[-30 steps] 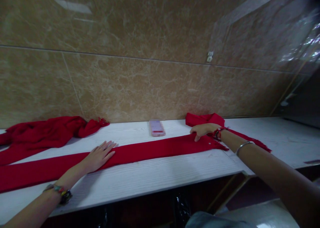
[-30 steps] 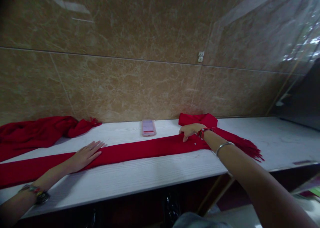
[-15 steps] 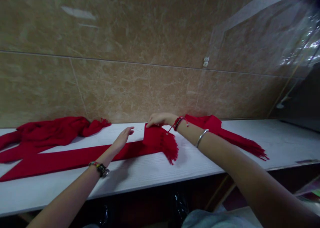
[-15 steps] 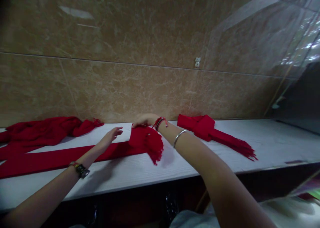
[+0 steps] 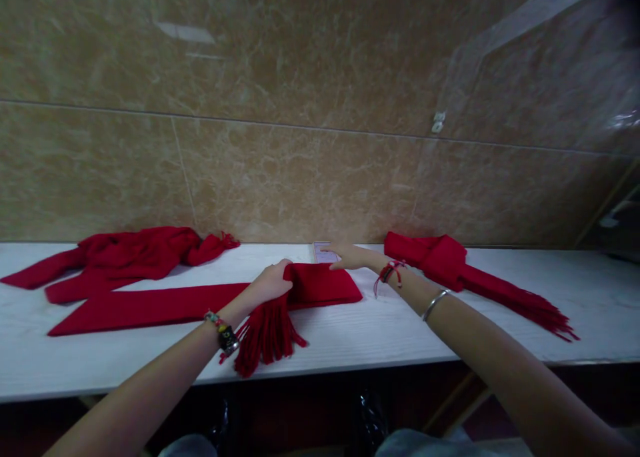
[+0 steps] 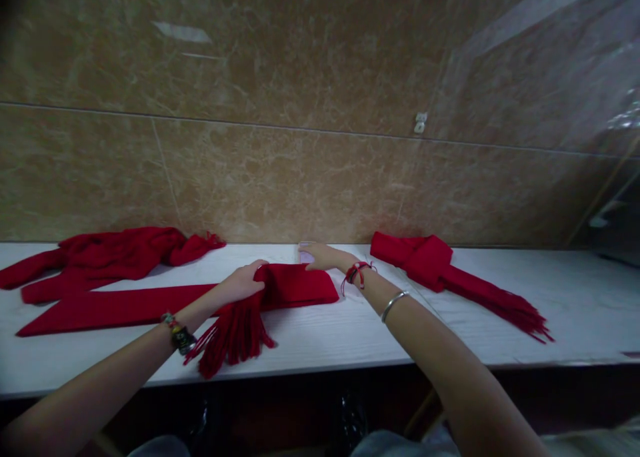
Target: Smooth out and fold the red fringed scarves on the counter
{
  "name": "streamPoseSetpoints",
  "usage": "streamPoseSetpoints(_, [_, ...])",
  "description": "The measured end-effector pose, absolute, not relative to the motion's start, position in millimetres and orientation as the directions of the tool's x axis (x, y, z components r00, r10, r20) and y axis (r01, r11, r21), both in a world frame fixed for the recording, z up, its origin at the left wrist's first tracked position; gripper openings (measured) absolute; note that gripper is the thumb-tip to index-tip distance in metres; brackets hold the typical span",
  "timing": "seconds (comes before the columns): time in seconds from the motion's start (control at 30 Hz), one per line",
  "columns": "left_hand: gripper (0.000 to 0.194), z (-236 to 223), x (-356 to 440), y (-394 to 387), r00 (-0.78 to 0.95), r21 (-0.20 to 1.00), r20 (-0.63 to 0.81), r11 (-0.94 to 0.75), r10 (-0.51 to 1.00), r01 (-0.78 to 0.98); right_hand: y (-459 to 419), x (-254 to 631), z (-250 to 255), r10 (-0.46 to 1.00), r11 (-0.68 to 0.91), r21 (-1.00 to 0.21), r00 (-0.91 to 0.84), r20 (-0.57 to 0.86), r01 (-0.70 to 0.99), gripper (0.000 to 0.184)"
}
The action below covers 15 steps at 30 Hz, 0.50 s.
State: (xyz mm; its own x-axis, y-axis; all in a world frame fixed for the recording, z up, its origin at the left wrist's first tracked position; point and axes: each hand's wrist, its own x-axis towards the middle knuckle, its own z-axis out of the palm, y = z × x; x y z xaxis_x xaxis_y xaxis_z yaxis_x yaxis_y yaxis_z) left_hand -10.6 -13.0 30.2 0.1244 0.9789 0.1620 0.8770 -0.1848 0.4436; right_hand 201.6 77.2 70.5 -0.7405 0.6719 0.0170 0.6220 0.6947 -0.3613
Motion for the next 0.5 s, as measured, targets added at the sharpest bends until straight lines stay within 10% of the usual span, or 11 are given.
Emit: streamPoseSetpoints(0.5, [0.029,127.4,-69.5,-14.6,0.108,-0.084,0.237,-0.09,0.965,0.992,74.7,200.8,59.0,0.418,0.772,-0.519,-0.908,-0.021,0.367,0.022])
